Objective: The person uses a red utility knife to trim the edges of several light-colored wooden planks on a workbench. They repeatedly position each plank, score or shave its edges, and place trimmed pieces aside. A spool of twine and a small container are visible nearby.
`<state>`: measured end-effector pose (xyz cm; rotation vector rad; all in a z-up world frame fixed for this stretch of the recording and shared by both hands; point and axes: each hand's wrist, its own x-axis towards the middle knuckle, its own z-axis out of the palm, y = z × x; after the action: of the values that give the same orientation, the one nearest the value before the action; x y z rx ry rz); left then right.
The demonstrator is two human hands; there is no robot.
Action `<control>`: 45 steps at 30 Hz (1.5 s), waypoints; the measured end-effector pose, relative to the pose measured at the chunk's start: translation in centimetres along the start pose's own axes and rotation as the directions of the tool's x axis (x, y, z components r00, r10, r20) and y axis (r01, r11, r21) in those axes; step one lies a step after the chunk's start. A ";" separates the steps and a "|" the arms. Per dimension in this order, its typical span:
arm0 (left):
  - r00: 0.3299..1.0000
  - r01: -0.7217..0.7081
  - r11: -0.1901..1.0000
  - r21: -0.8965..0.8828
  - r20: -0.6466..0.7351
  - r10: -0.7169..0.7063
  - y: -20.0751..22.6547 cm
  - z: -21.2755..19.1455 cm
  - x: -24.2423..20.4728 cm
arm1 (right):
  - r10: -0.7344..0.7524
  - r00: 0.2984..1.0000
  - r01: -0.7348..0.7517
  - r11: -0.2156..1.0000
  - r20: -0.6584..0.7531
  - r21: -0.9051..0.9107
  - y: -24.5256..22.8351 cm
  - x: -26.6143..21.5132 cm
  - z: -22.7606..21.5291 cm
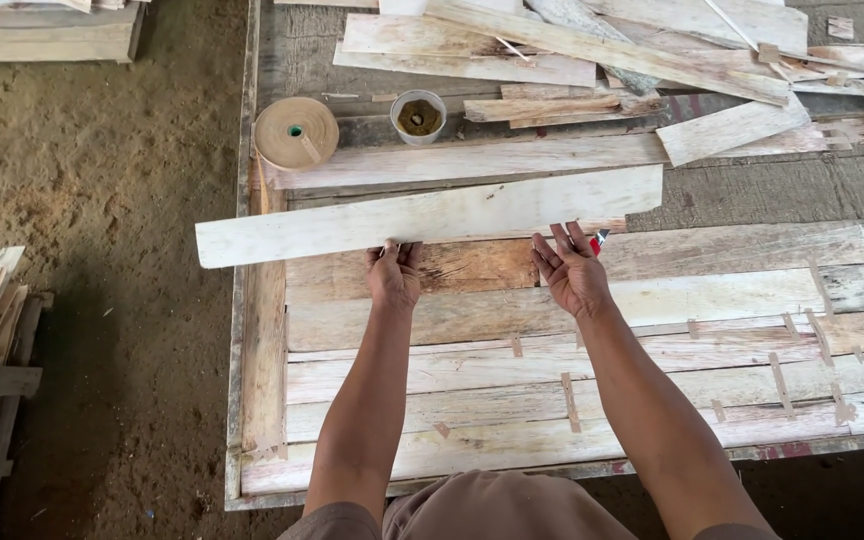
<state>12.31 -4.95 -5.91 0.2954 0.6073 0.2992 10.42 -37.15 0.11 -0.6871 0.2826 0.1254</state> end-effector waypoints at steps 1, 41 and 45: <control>1.000 -0.002 1.000 -0.003 -0.005 0.002 0.0 0.7 -0.6 | 0.005 1.000 -0.005 1.000 0.000 -0.003 -0.2 -0.1 0.5; 0.909 0.054 0.832 0.552 -0.373 0.189 3.5 1.1 13.7 | 0.148 0.814 -0.291 0.941 -0.562 -0.172 -5.0 20.0 -10.3; 0.909 0.117 0.775 0.621 -0.382 0.169 4.4 3.8 11.1 | 0.187 0.807 -0.373 0.897 -0.560 -0.238 -5.1 20.2 -11.1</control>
<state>22.43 2.42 -7.08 0.9160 1.1358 0.1726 28.42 -47.78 -10.97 -1.0177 0.9169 0.2796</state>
